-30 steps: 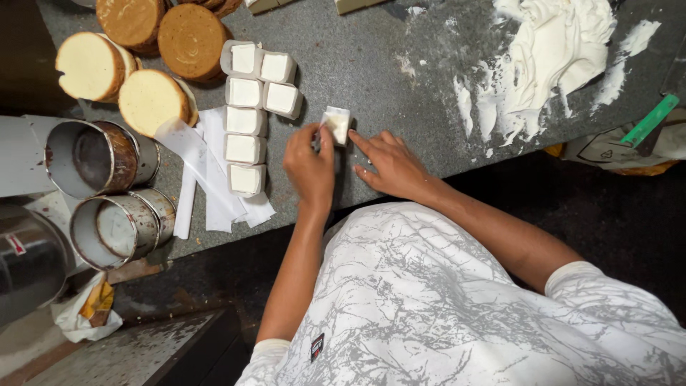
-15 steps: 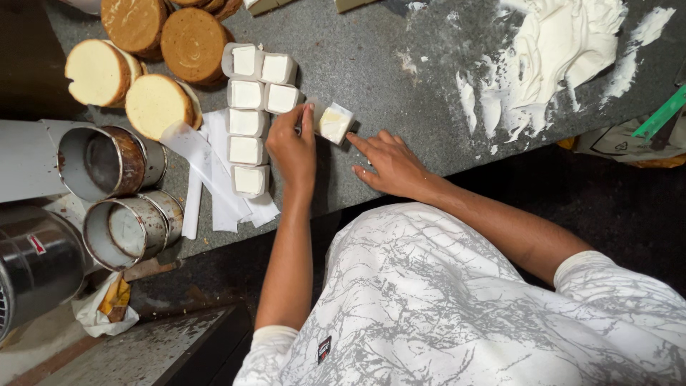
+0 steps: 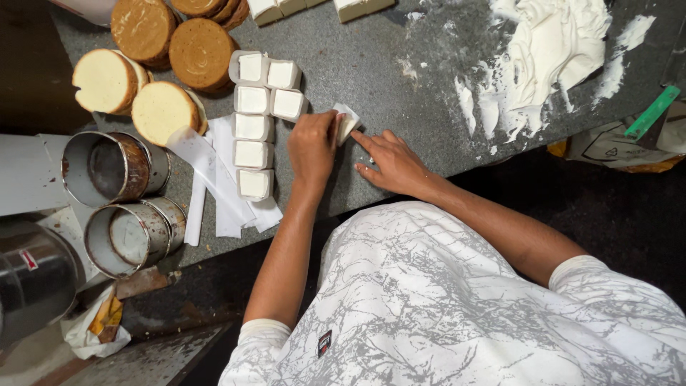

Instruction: The person wraps individual cake slices in paper by hand, taking slices from a grid and placing them on paper strips to be folded.

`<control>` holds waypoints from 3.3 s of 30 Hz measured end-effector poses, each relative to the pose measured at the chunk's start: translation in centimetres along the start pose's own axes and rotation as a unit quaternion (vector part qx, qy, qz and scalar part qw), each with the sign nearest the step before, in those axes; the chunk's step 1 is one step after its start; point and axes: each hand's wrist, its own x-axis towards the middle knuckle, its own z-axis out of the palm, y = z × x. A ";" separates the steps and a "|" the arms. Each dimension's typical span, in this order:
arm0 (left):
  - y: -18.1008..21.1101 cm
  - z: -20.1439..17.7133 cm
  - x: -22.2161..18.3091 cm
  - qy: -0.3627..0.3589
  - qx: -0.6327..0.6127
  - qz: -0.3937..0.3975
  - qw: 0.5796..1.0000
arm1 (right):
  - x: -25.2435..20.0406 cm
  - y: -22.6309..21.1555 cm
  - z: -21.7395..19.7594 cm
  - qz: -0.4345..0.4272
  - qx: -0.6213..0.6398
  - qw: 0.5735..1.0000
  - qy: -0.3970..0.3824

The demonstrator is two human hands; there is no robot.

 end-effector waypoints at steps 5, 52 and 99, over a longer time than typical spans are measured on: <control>0.6 -0.6 -1.4 0.023 -0.011 -0.092 0.995 | 0.2 -0.2 -0.7 0.020 0.020 0.999 0.025; 1.3 1.1 -1.8 0.080 -0.035 -0.066 0.994 | 1.1 0.1 1.1 -0.036 -0.078 0.992 0.088; 0.7 1.0 0.1 -0.156 0.018 -0.221 0.963 | 0.1 3.0 0.4 0.011 -0.023 0.991 0.134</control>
